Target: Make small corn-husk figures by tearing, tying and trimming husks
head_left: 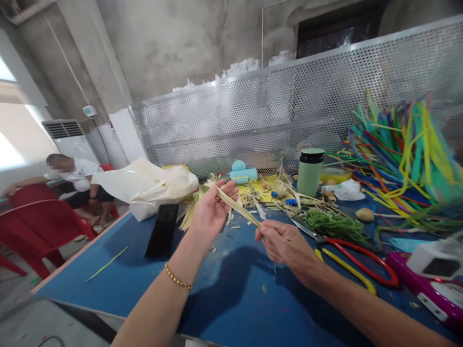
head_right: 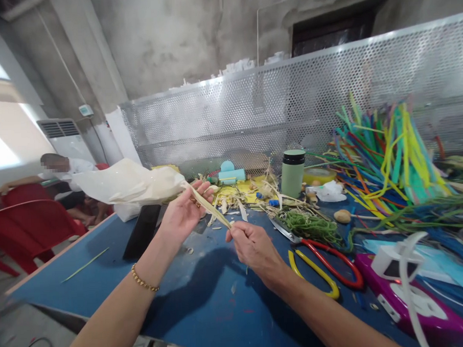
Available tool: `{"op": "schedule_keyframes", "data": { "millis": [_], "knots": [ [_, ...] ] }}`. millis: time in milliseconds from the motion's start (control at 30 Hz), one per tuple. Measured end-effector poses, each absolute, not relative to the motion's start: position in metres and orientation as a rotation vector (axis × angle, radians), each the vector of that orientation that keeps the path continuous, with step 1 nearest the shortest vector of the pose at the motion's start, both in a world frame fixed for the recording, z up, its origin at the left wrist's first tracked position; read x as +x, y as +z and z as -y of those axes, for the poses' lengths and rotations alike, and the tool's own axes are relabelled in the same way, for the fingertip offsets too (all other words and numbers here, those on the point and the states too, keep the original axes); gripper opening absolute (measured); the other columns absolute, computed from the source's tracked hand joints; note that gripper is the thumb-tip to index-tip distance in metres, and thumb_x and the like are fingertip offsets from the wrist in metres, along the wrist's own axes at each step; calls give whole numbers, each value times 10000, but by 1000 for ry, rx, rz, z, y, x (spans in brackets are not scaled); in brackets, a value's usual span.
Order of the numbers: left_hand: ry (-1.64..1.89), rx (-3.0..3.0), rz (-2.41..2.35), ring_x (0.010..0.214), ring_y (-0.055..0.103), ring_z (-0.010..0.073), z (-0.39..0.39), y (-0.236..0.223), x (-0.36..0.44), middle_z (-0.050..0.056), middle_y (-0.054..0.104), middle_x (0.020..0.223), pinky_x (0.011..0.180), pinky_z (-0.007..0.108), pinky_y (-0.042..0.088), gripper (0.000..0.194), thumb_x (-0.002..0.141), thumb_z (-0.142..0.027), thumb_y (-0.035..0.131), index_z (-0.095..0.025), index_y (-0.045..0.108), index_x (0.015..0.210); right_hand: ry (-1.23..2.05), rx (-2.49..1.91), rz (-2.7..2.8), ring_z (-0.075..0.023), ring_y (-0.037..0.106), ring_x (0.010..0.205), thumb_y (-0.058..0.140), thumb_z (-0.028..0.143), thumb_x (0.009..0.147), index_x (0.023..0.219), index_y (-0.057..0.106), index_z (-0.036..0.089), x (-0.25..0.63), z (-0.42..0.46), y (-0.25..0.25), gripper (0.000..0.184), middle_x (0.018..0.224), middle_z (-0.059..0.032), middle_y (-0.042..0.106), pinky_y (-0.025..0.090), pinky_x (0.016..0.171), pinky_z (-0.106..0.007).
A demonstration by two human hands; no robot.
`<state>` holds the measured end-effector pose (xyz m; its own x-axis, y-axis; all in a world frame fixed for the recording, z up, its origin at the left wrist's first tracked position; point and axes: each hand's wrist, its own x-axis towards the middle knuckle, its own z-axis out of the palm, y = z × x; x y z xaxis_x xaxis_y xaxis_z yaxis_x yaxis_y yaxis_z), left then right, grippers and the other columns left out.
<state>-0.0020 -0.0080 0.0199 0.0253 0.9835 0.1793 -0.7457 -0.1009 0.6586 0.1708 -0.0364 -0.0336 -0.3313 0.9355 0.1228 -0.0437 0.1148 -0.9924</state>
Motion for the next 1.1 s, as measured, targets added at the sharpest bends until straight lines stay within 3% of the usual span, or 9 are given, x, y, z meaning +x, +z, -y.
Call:
{"op": "schedule_keyframes", "data": {
  "millis": [233, 367, 467, 567, 633, 700, 800, 933, 1100],
  "knots": [
    [1355, 870, -536, 866, 693, 216, 13, 12, 8, 165, 700, 978, 834, 363, 537, 204, 915, -240, 501, -97, 620, 999, 1337, -905, 1452, -53, 213, 344, 493, 333, 785, 638, 529, 193, 171, 38, -34, 206, 417, 100, 262, 185, 357, -208],
    [1498, 898, -682, 834, 681, 190, 10, 14, 3, 148, 688, 980, 788, 323, 532, 173, 889, -259, 555, -112, 606, 964, 1192, -958, 1547, -71, 238, 372, 467, 324, 828, 656, 530, 195, 178, 34, -35, 224, 432, 86, 267, 204, 387, -221],
    [1870, 947, -802, 1026, 630, 188, 9, 18, -3, 120, 650, 1120, 857, 283, 499, 263, 801, -164, 660, -163, 590, 1054, 950, -994, 1712, -90, 302, 432, 430, 314, 861, 659, 534, 194, 184, 34, -30, 257, 473, 59, 319, 243, 442, -234],
    [2169, 1276, -867, 1280, 466, 209, 19, 23, -2, 107, 585, 1274, 987, 305, 432, 416, 767, -105, 670, -215, 586, 1160, 653, -1003, 1938, -105, 368, 525, 417, 292, 864, 628, 501, 189, 188, 37, -24, 272, 545, 33, 391, 278, 516, -241],
    [2028, 1777, -931, 1299, 441, 238, 29, 23, 3, 114, 597, 1270, 1059, 396, 371, 324, 812, -148, 621, -196, 625, 1132, 519, -1003, 2080, -105, 378, 548, 418, 266, 847, 626, 476, 187, 189, 39, -22, 242, 566, 32, 415, 274, 539, -241],
    [1578, 2353, -958, 1173, 542, 221, 37, 19, 10, 78, 667, 1159, 1103, 471, 296, 247, 869, -181, 545, -202, 654, 1090, 440, -1011, 2178, -98, 341, 530, 406, 241, 829, 618, 445, 187, 190, 39, -23, 221, 551, 39, 389, 247, 530, -242],
    [997, 2724, -916, 968, 626, 164, 43, 10, 17, 44, 715, 1015, 1068, 437, 343, 301, 938, -181, 405, -201, 650, 1111, 332, -1022, 2250, -91, 257, 520, 379, 226, 815, 572, 356, 190, 191, 38, -25, 247, 544, 41, 300, 198, 518, -253],
    [808, 2702, -988, 987, 631, 180, 43, 4, 17, 89, 694, 1103, 875, 328, 475, 358, 956, -210, 361, -172, 591, 1227, 230, -1069, 2291, -89, 228, 509, 372, 210, 804, 557, 286, 196, 191, 38, -26, 262, 534, 40, 263, 177, 522, -272],
    [714, 2691, -1065, 1000, 626, 215, 39, -2, 11, 110, 676, 1120, 847, 347, 472, 408, 938, -192, 384, -171, 480, 1335, 294, -1075, 2282, -96, 321, 526, 374, 194, 789, 609, 370, 193, 193, 36, -23, 180, 554, 29, 375, 220, 543, -260]
  ]
}}
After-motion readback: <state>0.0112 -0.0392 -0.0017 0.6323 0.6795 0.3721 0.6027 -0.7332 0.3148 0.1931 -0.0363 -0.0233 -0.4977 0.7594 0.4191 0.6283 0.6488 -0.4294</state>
